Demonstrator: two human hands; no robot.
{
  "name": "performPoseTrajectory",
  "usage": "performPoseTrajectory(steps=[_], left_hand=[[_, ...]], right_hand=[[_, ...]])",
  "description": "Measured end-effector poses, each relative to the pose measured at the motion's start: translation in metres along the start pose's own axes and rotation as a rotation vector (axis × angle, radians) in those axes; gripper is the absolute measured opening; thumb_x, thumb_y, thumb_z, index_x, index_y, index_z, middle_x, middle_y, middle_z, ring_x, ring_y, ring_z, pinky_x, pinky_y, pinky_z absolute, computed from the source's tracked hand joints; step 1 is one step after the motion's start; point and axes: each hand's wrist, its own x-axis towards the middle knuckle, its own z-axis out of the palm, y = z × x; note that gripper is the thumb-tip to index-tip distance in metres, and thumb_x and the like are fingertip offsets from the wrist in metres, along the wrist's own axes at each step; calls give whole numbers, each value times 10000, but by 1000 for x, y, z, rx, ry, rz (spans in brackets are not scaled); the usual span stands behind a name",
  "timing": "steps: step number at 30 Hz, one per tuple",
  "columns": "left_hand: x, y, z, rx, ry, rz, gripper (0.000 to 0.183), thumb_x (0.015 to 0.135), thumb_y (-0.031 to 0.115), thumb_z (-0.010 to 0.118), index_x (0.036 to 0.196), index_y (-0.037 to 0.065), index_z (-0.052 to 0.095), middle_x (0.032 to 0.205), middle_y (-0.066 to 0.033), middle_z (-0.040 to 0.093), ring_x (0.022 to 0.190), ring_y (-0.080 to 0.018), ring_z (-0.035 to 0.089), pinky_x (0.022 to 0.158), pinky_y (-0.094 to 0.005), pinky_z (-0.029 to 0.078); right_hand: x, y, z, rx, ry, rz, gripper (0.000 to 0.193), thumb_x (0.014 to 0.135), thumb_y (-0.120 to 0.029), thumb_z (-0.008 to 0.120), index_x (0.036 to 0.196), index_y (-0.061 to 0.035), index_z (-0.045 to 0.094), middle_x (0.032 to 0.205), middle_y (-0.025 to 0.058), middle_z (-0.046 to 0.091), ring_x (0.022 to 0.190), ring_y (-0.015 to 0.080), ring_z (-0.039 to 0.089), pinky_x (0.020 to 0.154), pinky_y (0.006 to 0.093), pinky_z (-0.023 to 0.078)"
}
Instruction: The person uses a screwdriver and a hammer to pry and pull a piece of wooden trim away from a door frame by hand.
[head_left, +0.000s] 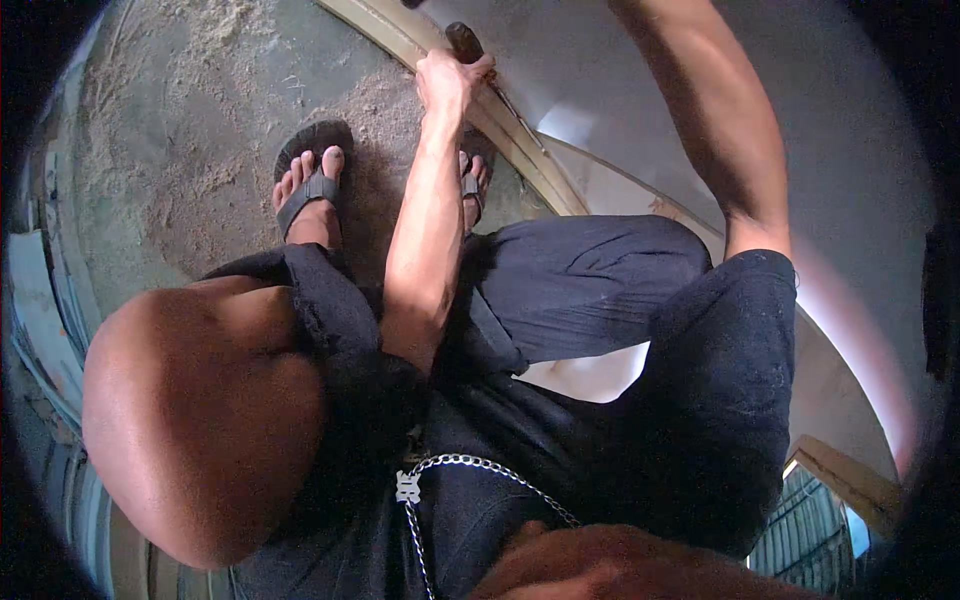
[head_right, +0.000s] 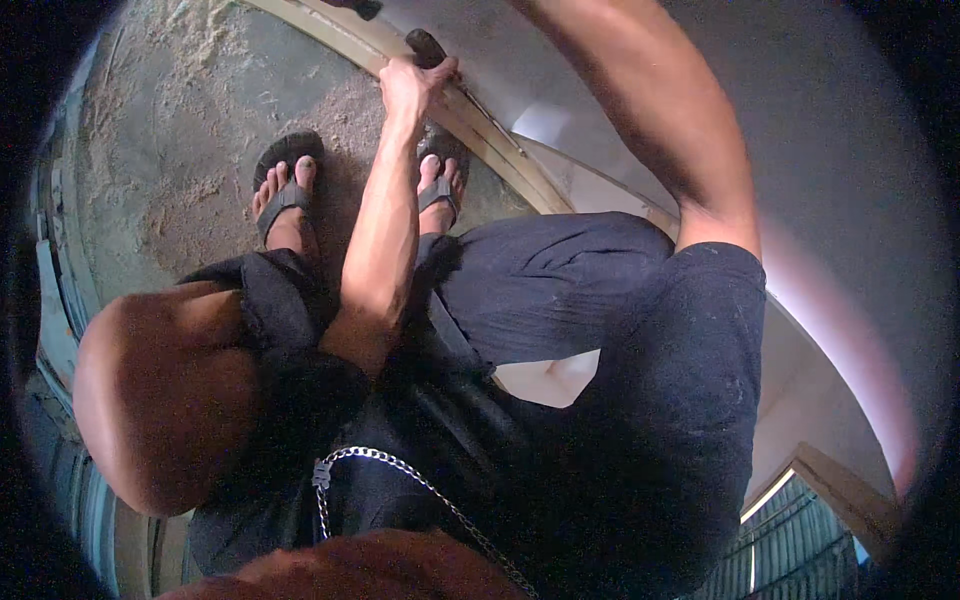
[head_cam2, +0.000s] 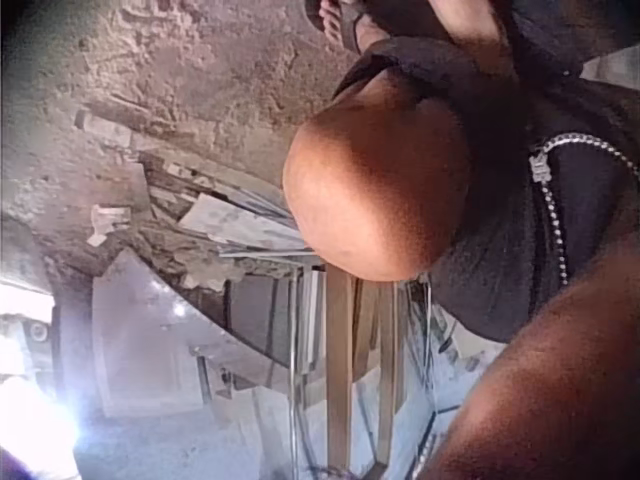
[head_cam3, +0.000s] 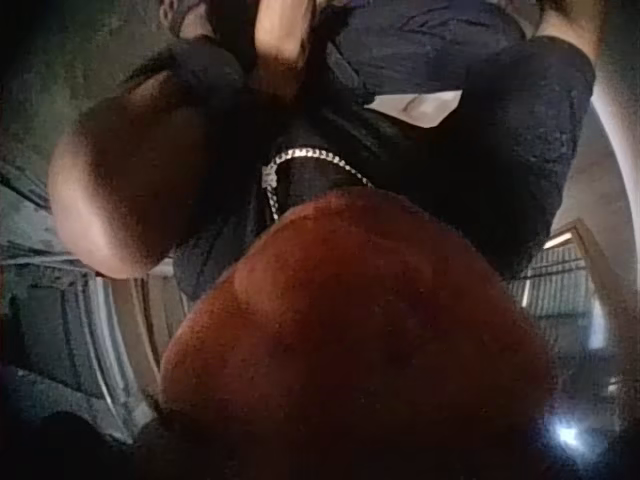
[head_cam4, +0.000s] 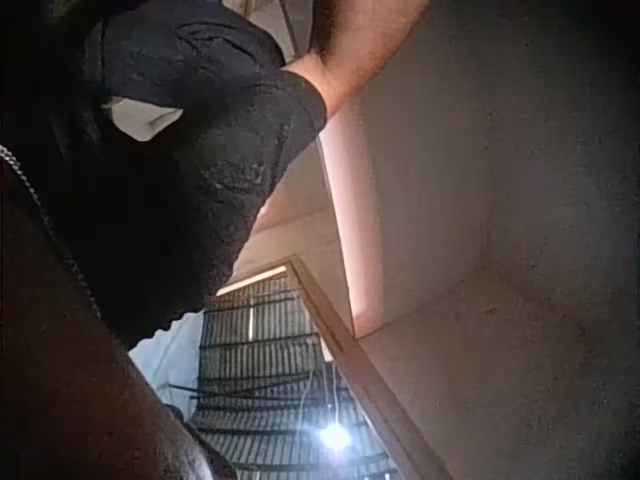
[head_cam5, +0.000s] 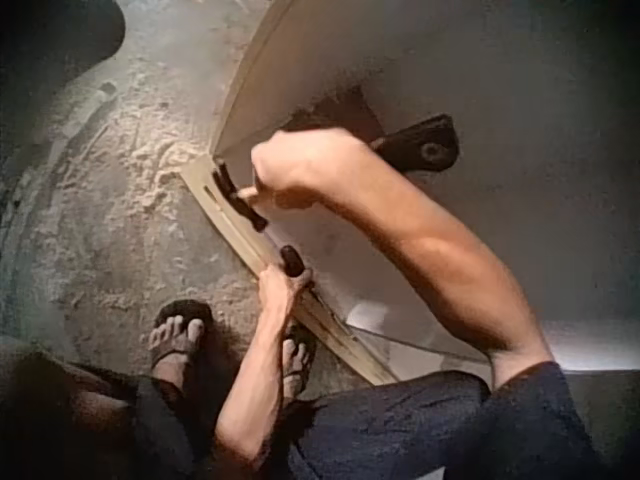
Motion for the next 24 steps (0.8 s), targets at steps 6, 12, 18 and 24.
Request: performPoseTrajectory(steps=[6,12,18,24], left_hand=[[4,-11,12,98,136,126,560,701,458,803,866,-70,713,754,-262,688,777,-376,710,729,-438,568],[3,-10,9,61,88,74,553,691,446,813,849,-74,710,770,-276,685,774,-393,707,725,-454,567],[7,-7,13,73,79,50,537,675,430,820,863,-61,712,825,-286,689,822,-408,704,761,-462,566],[16,-27,2,67,32,9,555,680,443,806,862,-73,711,821,-282,692,806,-396,707,757,-449,571]], right_hand=[[25,10,51,19,145,48,246,876,-213,597,966,-25,728,999,208,708,927,335,700,767,431,553],[28,21,33,-12,95,-30,234,861,-199,594,964,-43,734,1005,209,707,941,335,697,778,433,550],[30,27,54,-86,174,-91,220,839,-181,630,890,17,712,896,215,704,806,348,685,696,451,533],[-18,59,29,381,34,173,391,863,-178,630,1227,-33,628,759,129,658,616,223,587,568,378,486]])
